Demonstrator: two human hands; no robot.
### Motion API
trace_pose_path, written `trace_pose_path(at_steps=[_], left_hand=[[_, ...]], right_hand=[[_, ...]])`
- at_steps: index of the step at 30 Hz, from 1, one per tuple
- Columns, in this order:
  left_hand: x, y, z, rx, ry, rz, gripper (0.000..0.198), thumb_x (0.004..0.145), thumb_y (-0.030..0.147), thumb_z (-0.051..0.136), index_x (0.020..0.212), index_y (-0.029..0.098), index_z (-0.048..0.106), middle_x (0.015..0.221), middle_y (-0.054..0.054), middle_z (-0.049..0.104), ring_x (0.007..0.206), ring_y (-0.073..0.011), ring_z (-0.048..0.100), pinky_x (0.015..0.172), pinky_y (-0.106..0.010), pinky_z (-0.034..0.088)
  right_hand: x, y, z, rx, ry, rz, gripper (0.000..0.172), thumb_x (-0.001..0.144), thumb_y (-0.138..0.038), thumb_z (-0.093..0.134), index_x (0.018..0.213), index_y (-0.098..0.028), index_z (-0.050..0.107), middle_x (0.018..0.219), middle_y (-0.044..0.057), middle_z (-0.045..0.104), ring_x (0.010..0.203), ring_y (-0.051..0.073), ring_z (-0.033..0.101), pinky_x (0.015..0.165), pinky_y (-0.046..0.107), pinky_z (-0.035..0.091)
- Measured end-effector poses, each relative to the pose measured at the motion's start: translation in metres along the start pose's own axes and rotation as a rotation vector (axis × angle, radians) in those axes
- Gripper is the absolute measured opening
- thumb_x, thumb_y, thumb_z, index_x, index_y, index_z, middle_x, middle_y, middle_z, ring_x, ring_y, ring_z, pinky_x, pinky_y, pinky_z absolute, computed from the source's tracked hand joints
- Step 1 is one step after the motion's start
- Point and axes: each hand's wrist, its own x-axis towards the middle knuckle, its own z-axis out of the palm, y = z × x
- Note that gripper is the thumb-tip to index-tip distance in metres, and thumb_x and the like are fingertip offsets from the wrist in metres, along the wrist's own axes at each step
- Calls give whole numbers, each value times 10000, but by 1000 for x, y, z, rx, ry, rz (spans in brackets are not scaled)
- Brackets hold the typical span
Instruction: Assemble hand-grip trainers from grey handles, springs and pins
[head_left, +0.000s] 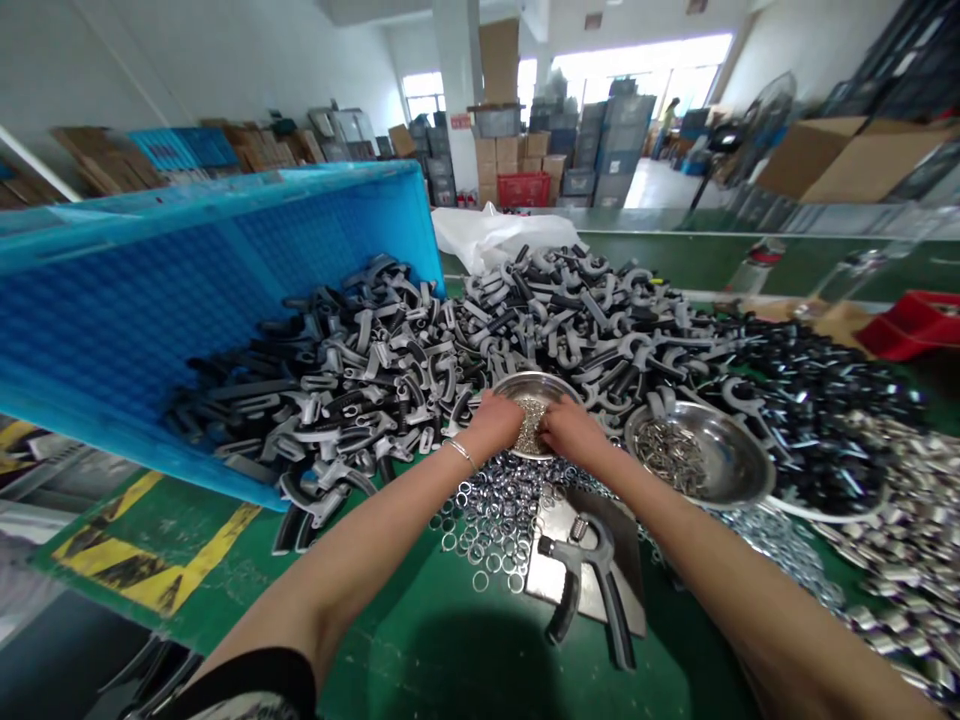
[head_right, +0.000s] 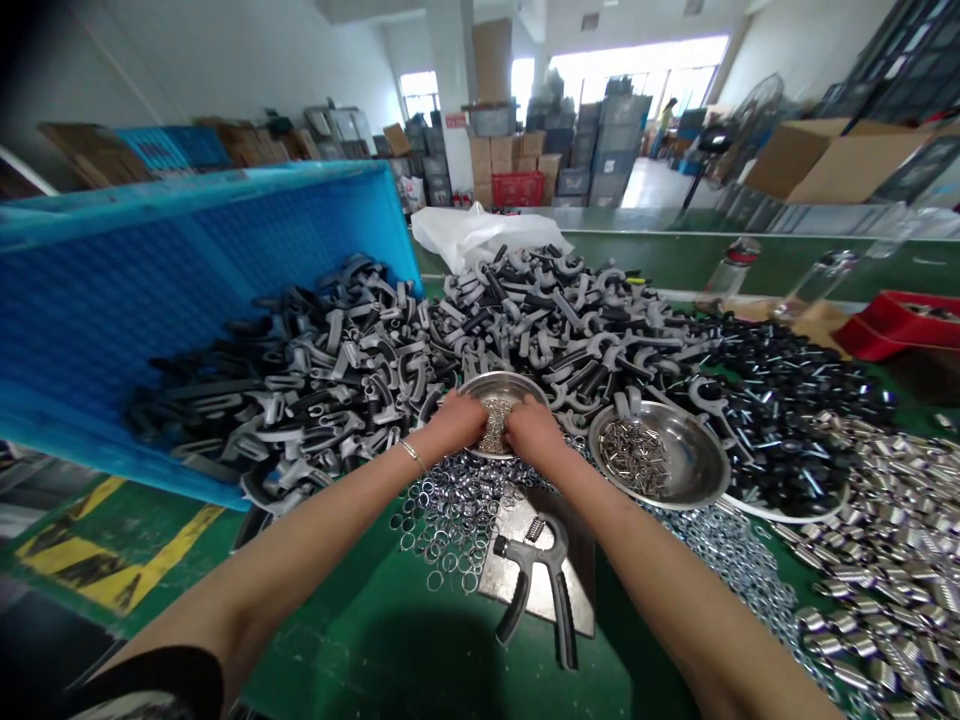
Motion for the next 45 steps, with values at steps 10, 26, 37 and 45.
trace_pose_path(at_steps=[10,26,37,45], left_hand=[[-24,2,-2,-355,170,-57,171,894,170,550,968,139,700,950,-65,735,897,-181,655,860,-330,469],[-128,110,47,-275,139,255,240,993,326,483,940,166,653,955,-65,655,973,-230,544,930,-403,360],[-136,113,47,-100,194,345,241,1002,236,431,942,155,650,888,-83,636,923,-240,543,874,-412,385],[-153,105,61,-93,207,457,324,1025,215,370,1278,124,550,1210,-101,635,1090,-229,538,1034,-414,355]], right_hand=[[-2,5,26,250,61,73,99,859,-161,629,912,-159,713,964,110,725,957,239,598,864,332,425],[-171,-18,19,627,205,195,153,922,-278,552,856,-184,652,819,33,686,790,197,635,753,339,488],[-196,-30,52,282,255,-45,164,985,-229,494,942,-175,641,913,87,647,898,238,591,817,380,511],[-197,-35,49,-15,218,-146,207,969,-148,470,970,-134,677,906,120,671,851,254,589,766,383,544]])
